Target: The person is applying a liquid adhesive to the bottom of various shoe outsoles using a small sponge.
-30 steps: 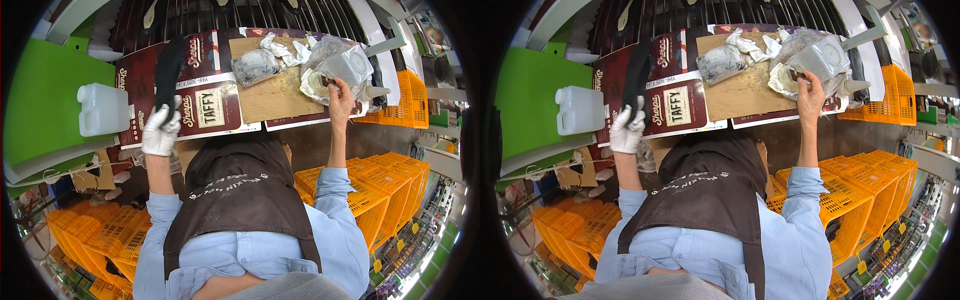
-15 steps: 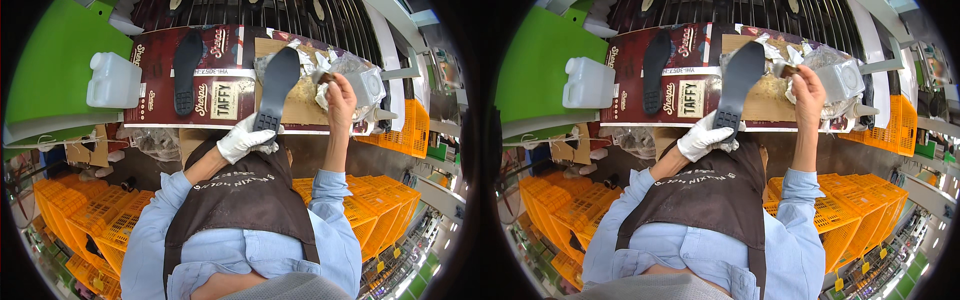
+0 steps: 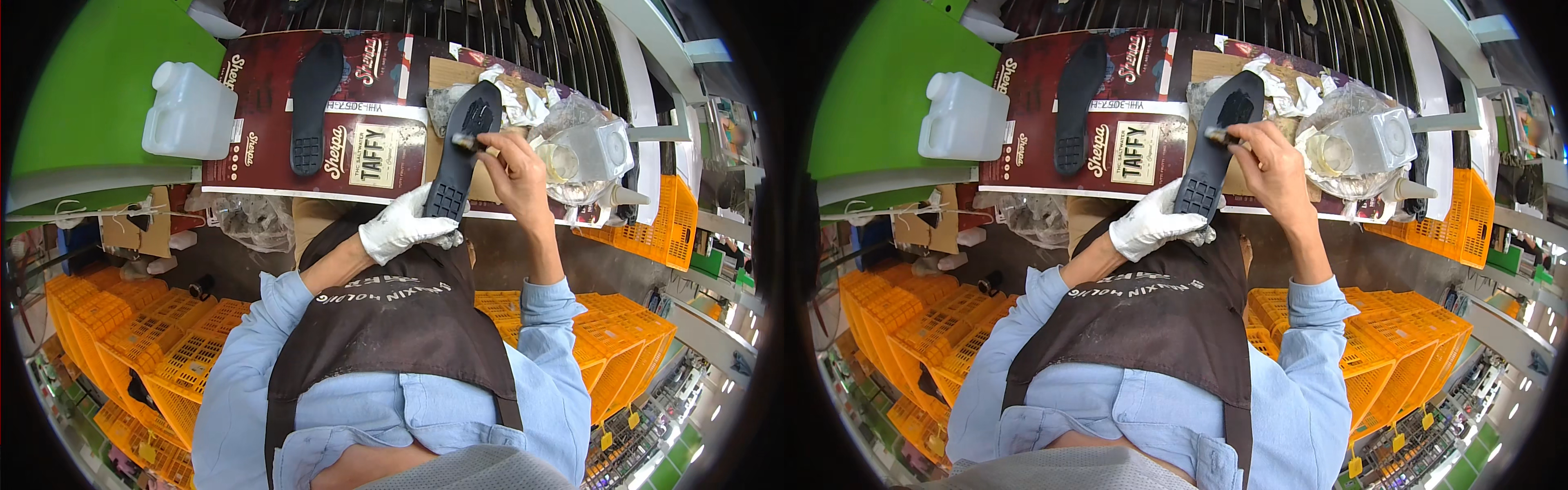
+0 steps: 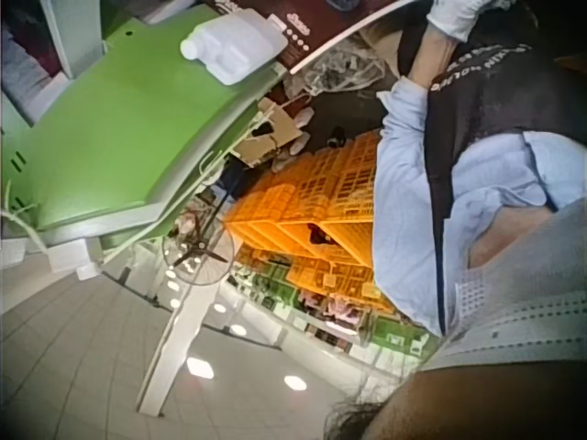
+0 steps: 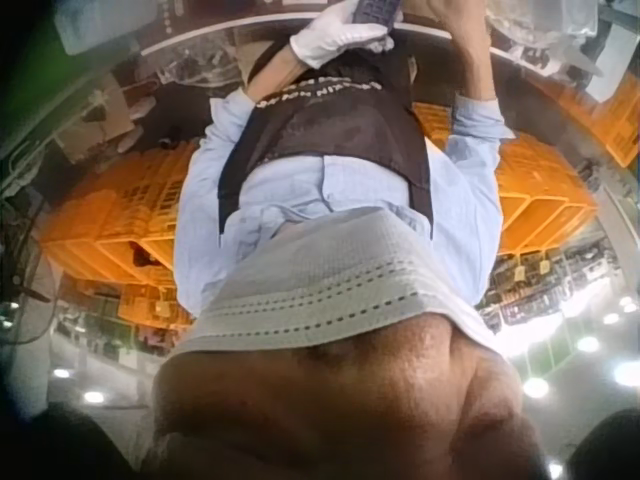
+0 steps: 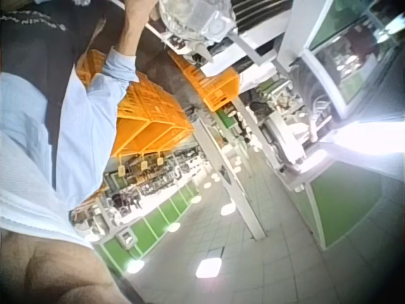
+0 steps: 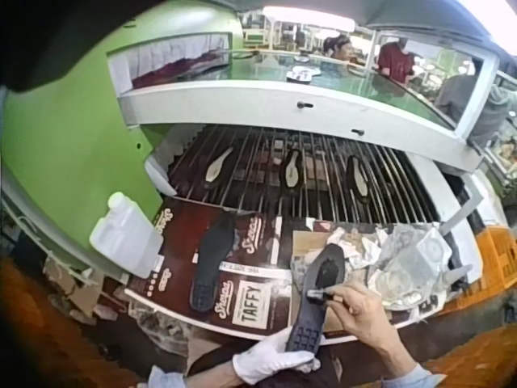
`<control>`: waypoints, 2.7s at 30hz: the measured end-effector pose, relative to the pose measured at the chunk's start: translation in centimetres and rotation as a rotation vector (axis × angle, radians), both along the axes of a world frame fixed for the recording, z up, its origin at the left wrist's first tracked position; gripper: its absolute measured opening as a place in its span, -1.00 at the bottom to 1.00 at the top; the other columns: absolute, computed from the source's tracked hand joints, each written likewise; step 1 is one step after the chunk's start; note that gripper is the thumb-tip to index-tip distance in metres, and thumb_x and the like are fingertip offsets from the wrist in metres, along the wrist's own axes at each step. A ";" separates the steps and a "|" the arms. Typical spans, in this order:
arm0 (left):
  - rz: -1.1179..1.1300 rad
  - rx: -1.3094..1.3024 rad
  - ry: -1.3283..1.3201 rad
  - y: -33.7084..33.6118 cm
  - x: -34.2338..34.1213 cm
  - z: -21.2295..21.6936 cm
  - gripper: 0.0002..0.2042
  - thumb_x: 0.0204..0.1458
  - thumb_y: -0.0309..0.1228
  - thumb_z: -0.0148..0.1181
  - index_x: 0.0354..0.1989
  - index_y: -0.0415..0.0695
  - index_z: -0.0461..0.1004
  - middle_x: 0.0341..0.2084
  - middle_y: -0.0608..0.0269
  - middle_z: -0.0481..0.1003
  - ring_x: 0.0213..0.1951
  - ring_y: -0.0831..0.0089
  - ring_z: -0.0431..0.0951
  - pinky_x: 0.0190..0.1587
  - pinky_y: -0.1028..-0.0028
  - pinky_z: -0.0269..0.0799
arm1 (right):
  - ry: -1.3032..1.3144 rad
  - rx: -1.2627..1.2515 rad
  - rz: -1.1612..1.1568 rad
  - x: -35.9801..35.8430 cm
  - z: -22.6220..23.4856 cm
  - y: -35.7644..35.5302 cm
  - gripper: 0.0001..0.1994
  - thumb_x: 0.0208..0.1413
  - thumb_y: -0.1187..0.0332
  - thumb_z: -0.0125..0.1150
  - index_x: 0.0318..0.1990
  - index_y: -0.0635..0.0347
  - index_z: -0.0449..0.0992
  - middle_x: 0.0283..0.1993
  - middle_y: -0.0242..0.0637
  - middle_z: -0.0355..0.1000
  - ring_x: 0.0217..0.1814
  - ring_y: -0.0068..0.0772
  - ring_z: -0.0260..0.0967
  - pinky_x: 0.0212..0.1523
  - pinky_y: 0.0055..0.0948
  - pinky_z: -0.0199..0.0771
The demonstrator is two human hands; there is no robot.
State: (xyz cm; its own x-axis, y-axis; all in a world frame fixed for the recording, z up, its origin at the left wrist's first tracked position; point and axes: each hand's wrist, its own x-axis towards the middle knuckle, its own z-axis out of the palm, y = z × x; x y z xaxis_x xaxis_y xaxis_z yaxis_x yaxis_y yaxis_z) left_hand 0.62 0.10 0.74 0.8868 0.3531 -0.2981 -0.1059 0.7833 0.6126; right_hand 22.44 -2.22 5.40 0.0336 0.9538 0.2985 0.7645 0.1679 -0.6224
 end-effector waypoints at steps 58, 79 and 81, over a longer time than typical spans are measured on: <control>0.114 -0.028 -0.086 0.5 -2.8 0.6 -0.43 0.01 -0.49 0.22 0.21 -0.25 0.15 -0.03 0.09 0.42 -0.21 0.38 0.56 -0.17 0.48 0.52 | 0.376 -0.527 0.278 7.6 -0.6 12.8 -0.78 0.05 0.49 0.24 -0.13 0.40 0.56 -0.25 -0.24 0.56 -0.21 -0.53 0.48 -0.15 -0.56 0.45; 0.145 -0.055 -0.117 0.3 -3.0 0.9 -0.48 0.02 -0.49 0.22 0.17 -0.26 0.20 -0.08 0.11 0.44 -0.20 0.38 0.58 -0.18 0.49 0.56 | 0.289 -0.285 0.084 1.3 1.9 11.7 -0.78 0.04 0.49 0.25 -0.15 0.38 0.56 -0.28 -0.27 0.57 -0.25 -0.56 0.49 -0.21 -0.59 0.49; 0.166 -0.051 -0.107 0.2 -3.1 1.0 -0.47 0.03 -0.48 0.23 0.17 -0.26 0.19 -0.08 0.11 0.44 -0.20 0.38 0.58 -0.18 0.49 0.56 | 0.452 -0.490 0.272 0.9 2.1 11.3 -0.79 0.03 0.48 0.29 -0.17 0.37 0.58 -0.28 -0.29 0.57 -0.25 -0.58 0.48 -0.21 -0.60 0.47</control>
State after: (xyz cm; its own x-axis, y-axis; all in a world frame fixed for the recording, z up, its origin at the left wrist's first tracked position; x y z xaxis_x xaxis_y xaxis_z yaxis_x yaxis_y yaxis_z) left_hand -2.45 0.28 1.70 0.8453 0.4840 -0.2262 -0.2987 0.7792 0.5510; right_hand 23.35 9.05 7.50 -0.2055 0.9666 -0.1529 0.3852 -0.0637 -0.9206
